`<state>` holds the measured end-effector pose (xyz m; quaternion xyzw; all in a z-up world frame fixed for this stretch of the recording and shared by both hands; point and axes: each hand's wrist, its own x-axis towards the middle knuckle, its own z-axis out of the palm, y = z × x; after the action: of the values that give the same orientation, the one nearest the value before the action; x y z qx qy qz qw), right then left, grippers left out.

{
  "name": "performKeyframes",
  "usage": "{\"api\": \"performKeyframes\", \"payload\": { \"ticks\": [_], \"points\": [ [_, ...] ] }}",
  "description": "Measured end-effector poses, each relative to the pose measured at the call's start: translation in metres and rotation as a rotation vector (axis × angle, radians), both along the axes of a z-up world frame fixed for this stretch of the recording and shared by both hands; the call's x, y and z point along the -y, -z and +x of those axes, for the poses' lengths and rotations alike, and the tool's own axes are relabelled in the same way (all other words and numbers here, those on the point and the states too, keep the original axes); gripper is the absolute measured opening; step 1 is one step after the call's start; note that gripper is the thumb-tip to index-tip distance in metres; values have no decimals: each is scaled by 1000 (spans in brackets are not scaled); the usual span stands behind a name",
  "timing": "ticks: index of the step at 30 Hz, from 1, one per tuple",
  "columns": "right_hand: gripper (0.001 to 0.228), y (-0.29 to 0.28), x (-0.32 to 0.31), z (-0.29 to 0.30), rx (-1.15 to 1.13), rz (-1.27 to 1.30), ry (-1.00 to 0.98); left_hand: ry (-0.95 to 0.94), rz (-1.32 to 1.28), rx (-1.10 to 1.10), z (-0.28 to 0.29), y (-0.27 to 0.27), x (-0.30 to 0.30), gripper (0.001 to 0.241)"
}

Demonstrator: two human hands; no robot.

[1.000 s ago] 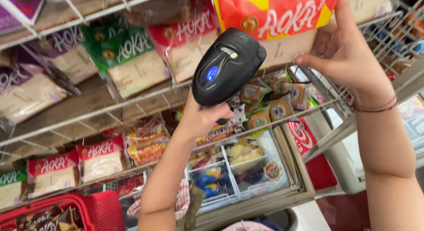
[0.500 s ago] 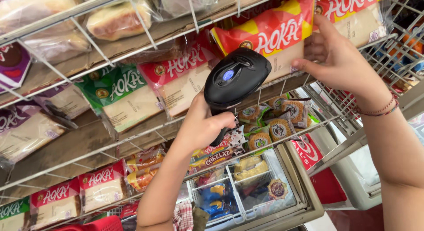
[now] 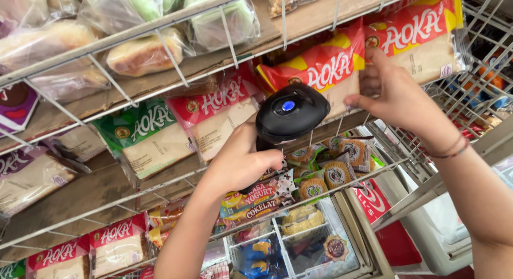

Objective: The person scans individual packages of bread with a handheld barcode scanner and places them onto a retail shelf, occasionally wiping the packages with a cloth.

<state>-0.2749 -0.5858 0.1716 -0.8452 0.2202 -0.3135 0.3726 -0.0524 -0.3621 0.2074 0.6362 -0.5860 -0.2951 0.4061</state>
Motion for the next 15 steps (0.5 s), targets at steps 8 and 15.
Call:
{"api": "performKeyframes", "payload": {
  "ticks": [8, 15],
  "points": [
    [54, -15, 8, 0, -177, 90, -14, -62, 138, 12, 8, -2, 5, 22],
    [24, -5, -19, -3, -40, -201, 285, -32, 123, 27, 7, -4, 7, 24]
  ]
}}
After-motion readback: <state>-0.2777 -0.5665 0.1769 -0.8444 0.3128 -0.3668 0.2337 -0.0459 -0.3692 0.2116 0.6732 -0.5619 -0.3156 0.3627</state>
